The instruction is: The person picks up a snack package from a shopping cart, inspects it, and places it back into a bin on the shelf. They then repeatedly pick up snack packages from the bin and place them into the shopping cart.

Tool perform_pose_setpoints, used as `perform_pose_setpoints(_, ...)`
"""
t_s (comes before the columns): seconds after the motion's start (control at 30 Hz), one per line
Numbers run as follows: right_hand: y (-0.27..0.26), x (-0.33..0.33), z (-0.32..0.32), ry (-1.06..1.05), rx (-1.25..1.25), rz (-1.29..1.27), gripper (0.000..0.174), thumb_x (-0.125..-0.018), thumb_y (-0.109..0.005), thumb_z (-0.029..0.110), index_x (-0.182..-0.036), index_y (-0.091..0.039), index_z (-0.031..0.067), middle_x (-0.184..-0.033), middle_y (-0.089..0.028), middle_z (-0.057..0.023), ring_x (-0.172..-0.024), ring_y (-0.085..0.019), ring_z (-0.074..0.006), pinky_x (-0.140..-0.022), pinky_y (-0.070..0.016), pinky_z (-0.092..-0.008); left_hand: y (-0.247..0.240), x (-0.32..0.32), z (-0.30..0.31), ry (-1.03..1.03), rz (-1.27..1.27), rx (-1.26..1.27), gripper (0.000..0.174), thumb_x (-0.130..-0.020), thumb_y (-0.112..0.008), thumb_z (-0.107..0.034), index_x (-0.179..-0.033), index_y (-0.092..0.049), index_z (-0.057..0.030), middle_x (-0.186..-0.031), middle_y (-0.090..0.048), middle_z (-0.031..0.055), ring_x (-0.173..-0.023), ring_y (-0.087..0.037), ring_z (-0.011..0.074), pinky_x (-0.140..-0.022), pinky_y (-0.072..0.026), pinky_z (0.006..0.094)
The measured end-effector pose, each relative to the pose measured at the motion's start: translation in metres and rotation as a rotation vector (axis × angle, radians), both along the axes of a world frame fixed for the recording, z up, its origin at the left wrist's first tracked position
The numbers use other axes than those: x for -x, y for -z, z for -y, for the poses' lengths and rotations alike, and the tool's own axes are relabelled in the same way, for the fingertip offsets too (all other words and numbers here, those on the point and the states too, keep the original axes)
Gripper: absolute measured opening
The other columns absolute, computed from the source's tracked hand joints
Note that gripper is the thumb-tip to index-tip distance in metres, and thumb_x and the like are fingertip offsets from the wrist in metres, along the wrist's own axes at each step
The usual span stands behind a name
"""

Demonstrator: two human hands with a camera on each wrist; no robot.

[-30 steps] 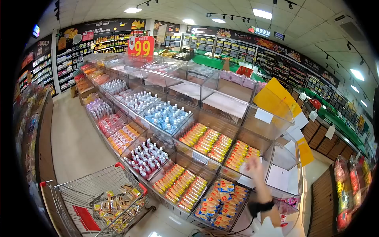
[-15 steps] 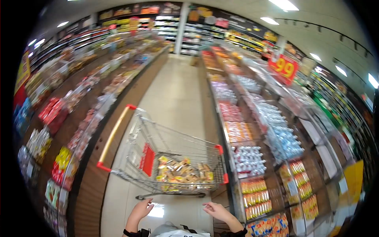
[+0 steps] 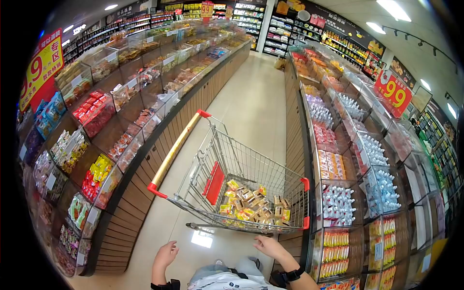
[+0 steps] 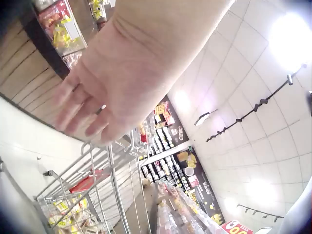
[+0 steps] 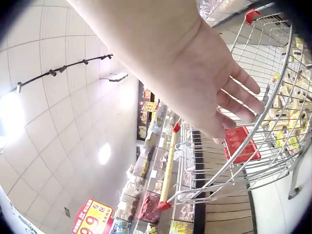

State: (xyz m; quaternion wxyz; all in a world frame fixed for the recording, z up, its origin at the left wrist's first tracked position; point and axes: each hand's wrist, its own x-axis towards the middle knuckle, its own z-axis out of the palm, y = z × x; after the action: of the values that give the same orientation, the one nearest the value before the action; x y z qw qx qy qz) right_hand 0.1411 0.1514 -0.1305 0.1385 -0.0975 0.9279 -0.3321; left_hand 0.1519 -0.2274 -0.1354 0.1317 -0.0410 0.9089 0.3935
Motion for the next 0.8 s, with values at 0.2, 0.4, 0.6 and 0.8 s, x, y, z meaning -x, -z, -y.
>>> perform_pose_setpoints(0.2, 0.037, 0.026, -0.018, 0.061, 0.095, 0.198, 0.029, -0.076, -0.049, 0.027, -0.095, -0.048, 0.0052, -0.073, -0.057, -0.0143, -0.07, -0.056, -0.0274, -0.063, -0.0439, -0.0339, -0.014, 0.063, -0.063, 0.169, -0.017, -0.146, 0.026, -0.076, -0.049, -0.016, -0.098, -0.05, -0.0031, -0.084, -0.057, 0.0147, -0.076, -0.056, 0.0249, -0.067, -0.044, 0.03)
perform_pose_setpoints(0.4, 0.081, 0.118, -0.052, 0.129, 0.212, 0.178, 0.027, -0.076, -0.049, 0.027, -0.09, -0.052, 0.0044, -0.074, -0.058, -0.0118, -0.068, -0.057, -0.0255, -0.06, -0.0444, -0.0311, -0.029, 0.13, -0.123, 0.194, -0.052, -0.141, 0.024, -0.076, -0.048, -0.016, -0.097, -0.051, -0.0043, -0.083, -0.057, 0.0137, -0.077, -0.056, 0.0248, -0.068, -0.0436, 0.0303)
perform_pose_setpoints(0.6, 0.183, 0.259, -0.069, 0.043, 0.122, 0.185, 0.028, -0.077, -0.047, 0.024, -0.093, -0.049, 0.0004, -0.072, -0.055, -0.0135, -0.066, -0.055, -0.0227, -0.059, -0.0432, -0.0335, -0.013, 0.187, -0.135, 0.226, 0.178, 0.063, 0.035, -0.076, -0.049, -0.02, -0.108, -0.044, -0.0062, -0.096, -0.052, 0.0161, -0.088, -0.051, 0.0277, -0.075, -0.0411, 0.0327)
perform_pose_setpoints(0.8, 0.274, 0.35, -0.055, -0.158, -0.194, 0.043, 0.028, -0.077, -0.046, 0.026, -0.093, -0.049, 0.0028, -0.074, -0.054, -0.0106, -0.061, -0.05, -0.0205, -0.054, -0.0401, -0.0335, 0.012, 0.216, -0.142, 0.026, 0.393, -0.083, 0.033, -0.083, -0.038, -0.018, -0.112, -0.039, -0.0024, -0.103, -0.05, 0.0103, -0.091, -0.049, 0.021, -0.077, -0.0396, 0.0319)
